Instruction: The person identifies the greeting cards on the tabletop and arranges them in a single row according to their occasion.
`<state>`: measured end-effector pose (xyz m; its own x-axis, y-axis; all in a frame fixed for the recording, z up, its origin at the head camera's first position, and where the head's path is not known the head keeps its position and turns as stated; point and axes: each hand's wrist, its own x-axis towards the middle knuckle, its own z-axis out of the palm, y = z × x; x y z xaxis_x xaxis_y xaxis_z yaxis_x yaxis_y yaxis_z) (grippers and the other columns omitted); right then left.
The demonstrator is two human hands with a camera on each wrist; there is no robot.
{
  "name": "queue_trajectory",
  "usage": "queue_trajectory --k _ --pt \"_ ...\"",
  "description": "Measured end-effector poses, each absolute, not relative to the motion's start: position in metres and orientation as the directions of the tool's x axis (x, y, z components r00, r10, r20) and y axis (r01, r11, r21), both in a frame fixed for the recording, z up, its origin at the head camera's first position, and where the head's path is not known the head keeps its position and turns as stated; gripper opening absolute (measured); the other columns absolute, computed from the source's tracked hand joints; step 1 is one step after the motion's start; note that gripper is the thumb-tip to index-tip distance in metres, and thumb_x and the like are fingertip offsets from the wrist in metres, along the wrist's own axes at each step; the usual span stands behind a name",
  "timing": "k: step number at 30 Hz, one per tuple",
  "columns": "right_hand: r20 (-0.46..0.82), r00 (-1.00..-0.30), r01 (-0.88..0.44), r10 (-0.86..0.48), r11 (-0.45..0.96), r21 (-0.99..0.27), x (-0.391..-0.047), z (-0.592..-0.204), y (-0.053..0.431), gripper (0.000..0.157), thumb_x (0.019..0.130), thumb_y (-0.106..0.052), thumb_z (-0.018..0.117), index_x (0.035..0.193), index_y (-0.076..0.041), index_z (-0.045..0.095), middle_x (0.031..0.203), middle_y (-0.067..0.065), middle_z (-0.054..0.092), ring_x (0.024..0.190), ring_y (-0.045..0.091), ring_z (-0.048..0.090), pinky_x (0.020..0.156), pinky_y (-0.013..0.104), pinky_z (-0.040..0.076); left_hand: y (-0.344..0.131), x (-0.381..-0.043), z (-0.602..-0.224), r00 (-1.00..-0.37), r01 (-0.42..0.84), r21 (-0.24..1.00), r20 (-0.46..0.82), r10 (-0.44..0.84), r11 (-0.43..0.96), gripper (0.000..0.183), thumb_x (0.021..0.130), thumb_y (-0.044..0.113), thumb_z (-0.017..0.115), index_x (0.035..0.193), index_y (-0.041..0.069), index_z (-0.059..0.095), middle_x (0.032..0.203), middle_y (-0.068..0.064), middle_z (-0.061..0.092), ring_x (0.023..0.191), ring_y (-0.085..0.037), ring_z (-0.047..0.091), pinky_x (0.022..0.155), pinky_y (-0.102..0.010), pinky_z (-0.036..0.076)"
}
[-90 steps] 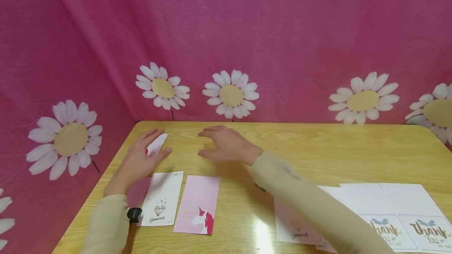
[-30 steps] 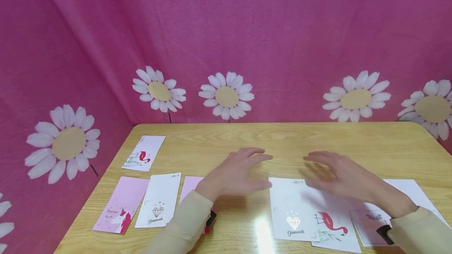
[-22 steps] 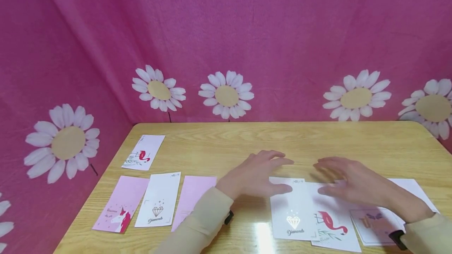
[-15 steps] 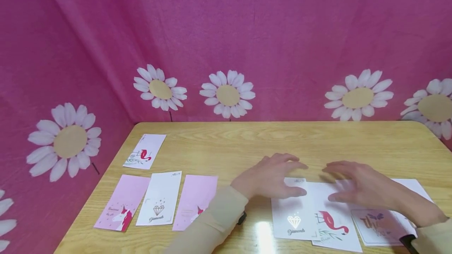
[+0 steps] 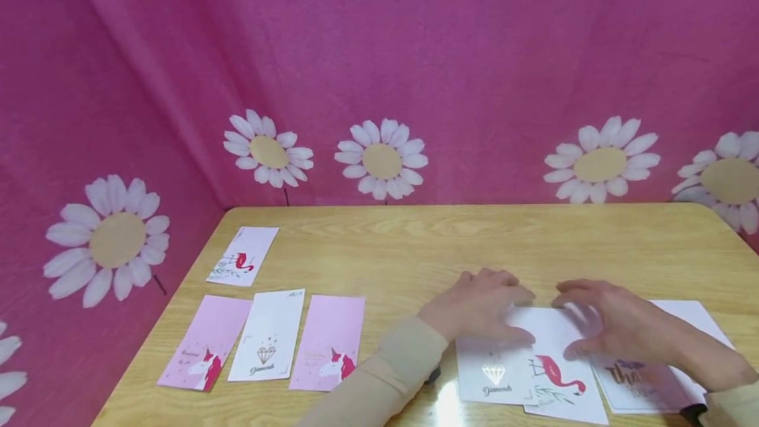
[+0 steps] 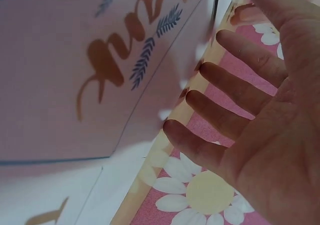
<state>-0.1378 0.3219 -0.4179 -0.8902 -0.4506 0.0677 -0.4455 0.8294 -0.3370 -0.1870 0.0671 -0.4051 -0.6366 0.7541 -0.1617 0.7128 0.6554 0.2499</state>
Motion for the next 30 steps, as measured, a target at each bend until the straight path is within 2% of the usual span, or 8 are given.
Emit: queue_trajectory --k 5,10,21,25,30 --pt "0.038 -0.900 -0.422 -0.435 0.844 -0.331 -0.137 -0.420 0.321 0.062 0.063 -0.060 0.089 0.110 -0.024 0.072 0.134 0.021 0.064 0.121 0.048 0.061 0.094 0.066 0.051 0.063 -0.184 -0.402 -0.630 0.722 0.206 -0.197 0.751 0.660 0.065 0.089 0.065 0.067 0.148 0.045 0.048 0.163 0.016 0.035 0.152 -0.010 0.031 0.124 -0.046 0.030" --pt "0.030 -0.900 -0.421 -0.435 0.850 -0.318 -0.139 -0.420 0.321 0.060 0.063 -0.058 0.091 0.108 -0.023 0.070 0.134 0.020 0.064 0.121 0.047 0.061 0.095 0.065 0.051 0.057 -0.183 -0.399 -0.637 0.708 0.219 -0.213 0.741 0.672 0.064 0.088 0.063 0.069 0.147 0.046 0.049 0.164 0.018 0.033 0.154 -0.010 0.030 0.125 -0.046 0.029" --pt "0.062 -0.906 -0.418 -0.418 0.865 -0.278 -0.137 -0.417 0.316 0.060 0.059 -0.045 0.096 0.104 -0.019 0.066 0.130 0.021 0.066 0.119 0.046 0.062 0.096 0.063 0.052 0.052 -0.187 -0.398 -0.645 0.688 0.264 -0.206 0.736 0.676 0.060 0.090 0.057 0.068 0.145 0.040 0.052 0.162 0.016 0.038 0.151 -0.010 0.034 0.124 -0.045 0.031" --pt "0.080 -0.907 -0.419 -0.413 0.871 -0.257 -0.134 -0.418 0.315 0.062 0.059 -0.045 0.097 0.104 -0.017 0.066 0.129 0.019 0.066 0.117 0.043 0.064 0.093 0.060 0.054 0.052 -0.189 -0.397 -0.647 0.677 0.320 -0.172 0.743 0.663 0.053 0.092 0.054 0.068 0.141 0.037 0.057 0.155 0.014 0.047 0.143 -0.009 0.044 0.120 -0.038 0.038" --pt "0.082 -0.908 -0.417 -0.411 0.873 -0.253 -0.132 -0.418 0.317 0.062 0.060 -0.049 0.095 0.105 -0.018 0.066 0.128 0.016 0.067 0.115 0.039 0.065 0.091 0.058 0.056 0.054 -0.191 -0.394 -0.629 0.653 0.439 -0.140 0.765 0.617 0.046 0.095 0.049 0.068 0.137 0.033 0.061 0.145 0.013 0.055 0.132 -0.005 0.052 0.110 -0.023 0.045"
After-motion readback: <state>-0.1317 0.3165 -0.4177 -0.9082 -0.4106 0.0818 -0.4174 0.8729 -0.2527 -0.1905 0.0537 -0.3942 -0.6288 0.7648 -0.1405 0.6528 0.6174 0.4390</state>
